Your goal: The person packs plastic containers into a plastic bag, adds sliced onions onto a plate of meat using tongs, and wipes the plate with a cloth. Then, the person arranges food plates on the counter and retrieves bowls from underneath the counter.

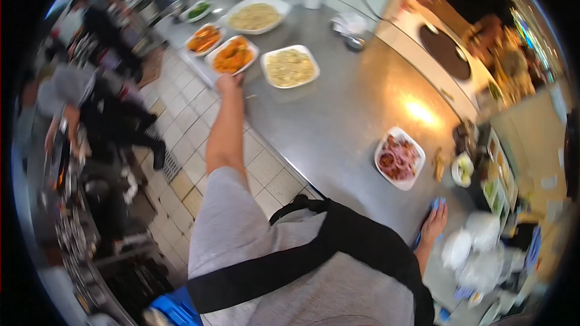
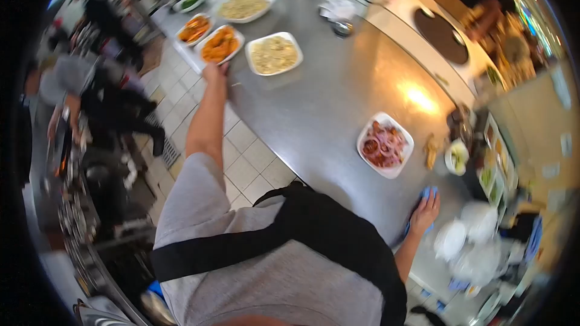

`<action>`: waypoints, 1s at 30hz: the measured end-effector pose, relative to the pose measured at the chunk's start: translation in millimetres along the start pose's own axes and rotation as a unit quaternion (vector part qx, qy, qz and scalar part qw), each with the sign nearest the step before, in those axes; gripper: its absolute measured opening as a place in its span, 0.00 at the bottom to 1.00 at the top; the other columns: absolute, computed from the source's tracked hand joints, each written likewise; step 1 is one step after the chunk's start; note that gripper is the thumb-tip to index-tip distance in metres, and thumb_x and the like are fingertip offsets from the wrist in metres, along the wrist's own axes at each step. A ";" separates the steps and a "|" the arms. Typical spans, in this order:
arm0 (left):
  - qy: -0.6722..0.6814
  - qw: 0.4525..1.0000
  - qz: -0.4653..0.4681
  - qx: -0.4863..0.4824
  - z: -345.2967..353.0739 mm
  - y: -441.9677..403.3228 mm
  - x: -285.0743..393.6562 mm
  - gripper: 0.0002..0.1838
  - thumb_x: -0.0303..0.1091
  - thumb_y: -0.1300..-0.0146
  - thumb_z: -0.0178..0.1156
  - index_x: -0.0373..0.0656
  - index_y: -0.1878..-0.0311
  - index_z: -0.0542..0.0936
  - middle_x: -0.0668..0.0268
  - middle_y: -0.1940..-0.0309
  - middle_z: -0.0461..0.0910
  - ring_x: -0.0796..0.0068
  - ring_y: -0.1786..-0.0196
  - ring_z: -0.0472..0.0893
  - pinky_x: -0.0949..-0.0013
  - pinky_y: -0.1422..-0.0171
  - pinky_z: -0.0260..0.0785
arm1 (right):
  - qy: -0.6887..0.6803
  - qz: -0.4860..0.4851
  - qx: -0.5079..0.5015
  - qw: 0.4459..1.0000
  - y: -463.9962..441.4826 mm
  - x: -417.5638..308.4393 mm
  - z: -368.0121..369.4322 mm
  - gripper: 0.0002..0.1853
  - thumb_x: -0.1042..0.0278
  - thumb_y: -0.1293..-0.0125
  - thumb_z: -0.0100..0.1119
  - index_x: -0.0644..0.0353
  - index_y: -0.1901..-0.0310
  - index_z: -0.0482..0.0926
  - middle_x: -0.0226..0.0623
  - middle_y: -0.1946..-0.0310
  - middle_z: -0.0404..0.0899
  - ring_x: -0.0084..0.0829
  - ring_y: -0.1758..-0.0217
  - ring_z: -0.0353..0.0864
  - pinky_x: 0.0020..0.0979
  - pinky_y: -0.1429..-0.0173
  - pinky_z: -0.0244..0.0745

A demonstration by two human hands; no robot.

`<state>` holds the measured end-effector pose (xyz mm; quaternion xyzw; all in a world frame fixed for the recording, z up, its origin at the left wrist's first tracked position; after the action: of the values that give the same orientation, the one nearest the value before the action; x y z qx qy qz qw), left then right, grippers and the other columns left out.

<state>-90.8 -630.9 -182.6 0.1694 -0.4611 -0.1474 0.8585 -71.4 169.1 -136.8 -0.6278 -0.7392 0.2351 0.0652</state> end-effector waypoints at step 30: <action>-0.434 0.500 -0.336 -0.670 -119.3 560.2 -162.2 0.17 0.25 0.45 0.47 0.30 0.52 0.75 0.57 0.61 0.80 0.68 0.62 0.82 0.69 0.56 0.77 | -0.178 0.055 -0.175 0.967 -48.3 89.2 -66.7 0.09 0.65 0.43 0.59 0.59 0.64 0.81 0.41 0.66 0.81 0.36 0.63 0.79 0.32 0.59 0.73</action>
<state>-22.3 -42.3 -125.6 -0.3993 -0.4477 -0.7445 0.2931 -106.8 267.5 -75.0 -0.6170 -0.7330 0.2131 -0.1913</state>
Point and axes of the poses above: each hand's wrist, its own y-axis away from the middle knuckle, its own z-axis out of the palm, x = y × z, the point moved 4 cm from there along -y, towards the middle knuckle
